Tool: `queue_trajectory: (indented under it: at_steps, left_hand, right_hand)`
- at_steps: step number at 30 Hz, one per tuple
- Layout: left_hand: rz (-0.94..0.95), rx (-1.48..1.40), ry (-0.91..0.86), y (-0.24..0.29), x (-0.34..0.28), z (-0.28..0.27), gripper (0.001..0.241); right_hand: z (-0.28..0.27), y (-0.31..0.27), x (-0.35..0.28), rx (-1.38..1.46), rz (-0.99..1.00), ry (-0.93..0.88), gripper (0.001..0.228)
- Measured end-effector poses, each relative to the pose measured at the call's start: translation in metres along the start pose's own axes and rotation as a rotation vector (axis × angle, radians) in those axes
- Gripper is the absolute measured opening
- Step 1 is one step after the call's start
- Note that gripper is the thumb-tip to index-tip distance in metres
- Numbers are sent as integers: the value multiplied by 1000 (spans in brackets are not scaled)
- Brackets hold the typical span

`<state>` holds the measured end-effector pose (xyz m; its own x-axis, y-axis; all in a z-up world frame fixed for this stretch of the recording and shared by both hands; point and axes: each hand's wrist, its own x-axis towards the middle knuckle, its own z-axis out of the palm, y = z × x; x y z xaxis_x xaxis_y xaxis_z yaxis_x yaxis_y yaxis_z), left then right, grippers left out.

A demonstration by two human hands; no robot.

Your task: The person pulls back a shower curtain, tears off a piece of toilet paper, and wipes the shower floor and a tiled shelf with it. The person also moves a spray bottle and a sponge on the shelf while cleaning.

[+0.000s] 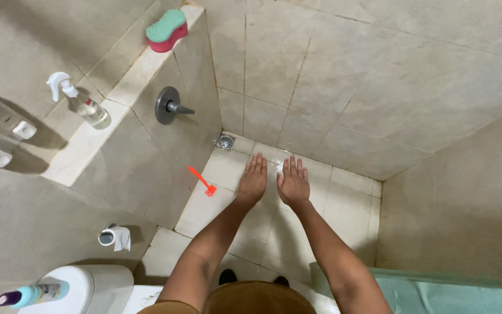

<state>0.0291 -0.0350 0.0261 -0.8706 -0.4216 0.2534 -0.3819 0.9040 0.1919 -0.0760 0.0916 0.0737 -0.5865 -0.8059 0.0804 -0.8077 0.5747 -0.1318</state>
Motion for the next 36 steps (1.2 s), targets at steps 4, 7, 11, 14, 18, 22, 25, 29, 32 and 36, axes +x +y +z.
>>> queue_trajectory:
  at_steps: [4,7,11,14,18,22,25,29,32,36]
  left_hand:
    - [-55,11,-19,-27,2,10,59]
    - [-84,16,-57,-48,2,-1,61]
    - [-84,-2,12,-72,-3,3,63]
    - [-100,35,86,-90,4,9,62]
    - [-158,20,161,-111,25,20,56]
    - [-227,50,189,-133,54,14,58]
    - [-338,60,146,-155,88,9,62]
    - [-466,13,46,-174,122,15,59]
    - [-546,-40,53,-176,136,13,58]
    - [-573,1,43,-194,142,7,61]
  right_hand:
    - [-5,-20,13,-12,21,-42,66]
    - [-2,-35,28,27,11,-38,67]
    - [-1,-52,43,38,-11,-34,66]
    - [15,-54,68,54,-67,-9,65]
    - [34,-53,103,0,-222,117,62]
    - [48,-51,154,36,-340,196,60]
    - [46,-54,207,122,-386,128,61]
    - [58,-55,258,137,-516,167,61]
    - [61,-63,285,170,-595,127,60]
    - [61,-97,309,282,-649,35,58]
